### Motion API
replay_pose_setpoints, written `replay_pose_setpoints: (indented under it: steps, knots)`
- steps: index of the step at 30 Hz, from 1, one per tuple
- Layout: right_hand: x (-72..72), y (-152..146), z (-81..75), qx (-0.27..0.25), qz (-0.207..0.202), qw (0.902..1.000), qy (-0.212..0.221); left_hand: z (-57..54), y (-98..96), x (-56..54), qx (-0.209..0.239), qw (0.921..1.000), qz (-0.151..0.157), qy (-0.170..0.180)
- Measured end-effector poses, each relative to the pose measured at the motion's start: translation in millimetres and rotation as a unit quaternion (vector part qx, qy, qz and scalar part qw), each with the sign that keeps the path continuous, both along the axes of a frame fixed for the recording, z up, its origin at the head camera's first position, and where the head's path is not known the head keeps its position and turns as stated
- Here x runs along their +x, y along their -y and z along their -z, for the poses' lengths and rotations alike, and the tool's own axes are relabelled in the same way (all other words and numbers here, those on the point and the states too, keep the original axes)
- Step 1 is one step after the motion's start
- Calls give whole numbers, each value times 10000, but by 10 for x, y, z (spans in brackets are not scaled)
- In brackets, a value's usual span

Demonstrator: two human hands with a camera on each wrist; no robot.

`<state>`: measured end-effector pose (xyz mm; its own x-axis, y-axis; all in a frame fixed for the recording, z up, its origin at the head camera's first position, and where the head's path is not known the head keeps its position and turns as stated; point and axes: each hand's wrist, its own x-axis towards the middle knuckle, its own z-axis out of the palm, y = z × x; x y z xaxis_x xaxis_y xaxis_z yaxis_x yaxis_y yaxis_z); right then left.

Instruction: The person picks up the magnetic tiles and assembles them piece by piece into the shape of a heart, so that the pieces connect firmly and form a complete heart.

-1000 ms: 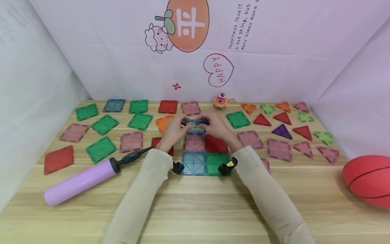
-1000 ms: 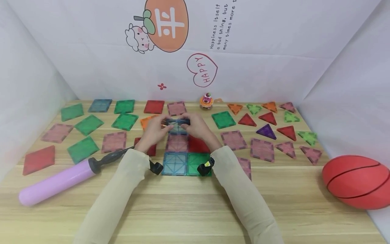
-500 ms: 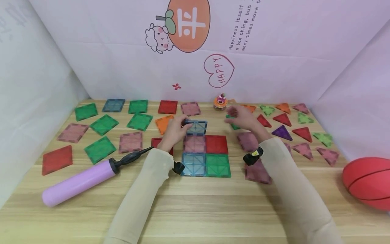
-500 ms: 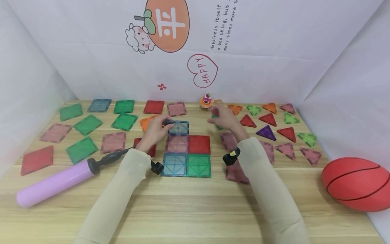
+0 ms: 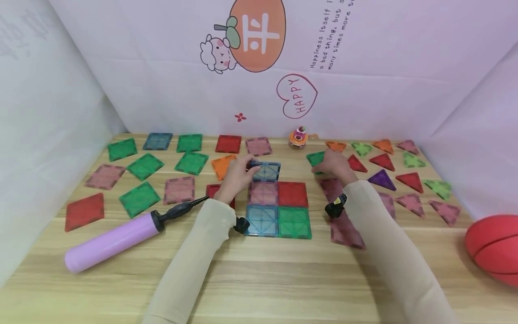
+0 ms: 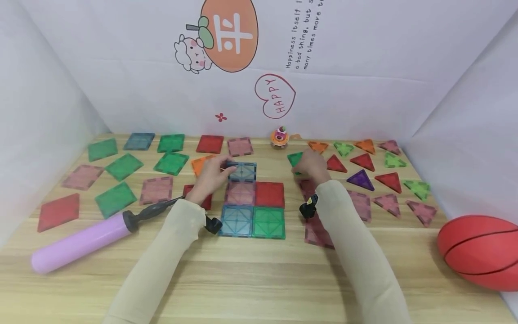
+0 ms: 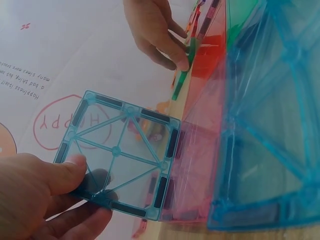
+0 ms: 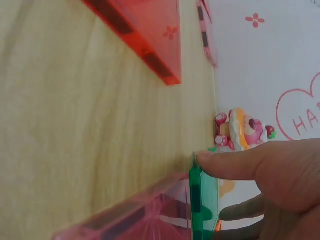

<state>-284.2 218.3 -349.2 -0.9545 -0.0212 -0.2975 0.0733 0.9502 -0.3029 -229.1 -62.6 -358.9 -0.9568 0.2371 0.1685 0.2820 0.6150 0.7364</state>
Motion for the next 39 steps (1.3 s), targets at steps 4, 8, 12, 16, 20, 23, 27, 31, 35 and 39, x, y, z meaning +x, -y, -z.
replay_pose_setpoints:
  steps: [4, 8, 12, 16, 20, 23, 27, 31, 35, 39]
  knots:
    - [-2, -22, 17, -272, 71, 9996, -15, 21, -11, -4, 79, 9999, 36, 60]
    - [-17, 2, 24, -604, 56, 9971, -454, 23, -4, -8, 117, 9998, 40, 143]
    - [-8, 30, -2, -869, -284, 9889, -1171, 23, -4, -12, 105, 9999, 15, 105]
    - [77, 62, -84, -1215, -703, 9763, -1646, 20, -12, -12, 67, 10000, 24, 48]
    - [236, 155, -186, -1554, -877, 9675, -1794, 17, -16, -20, 46, 10000, 52, 29]
    - [346, 254, -206, -1730, -979, 9623, -1858, 23, -14, -30, 53, 10000, 66, 25]
    - [435, 379, -138, -2012, -1106, 9573, -1755, 37, -9, -35, 55, 10000, 57, 23]
    - [488, 438, -56, -2440, -897, 9524, -1595, 46, -6, -34, 35, 10000, 86, 13]
    - [516, 426, -11, -2653, -739, 9467, -1670, 49, 5, -42, 34, 9998, 160, 106]
    - [520, 405, -2, -2724, -678, 9438, -1748, 41, 31, -59, 26, 9996, 192, 198]
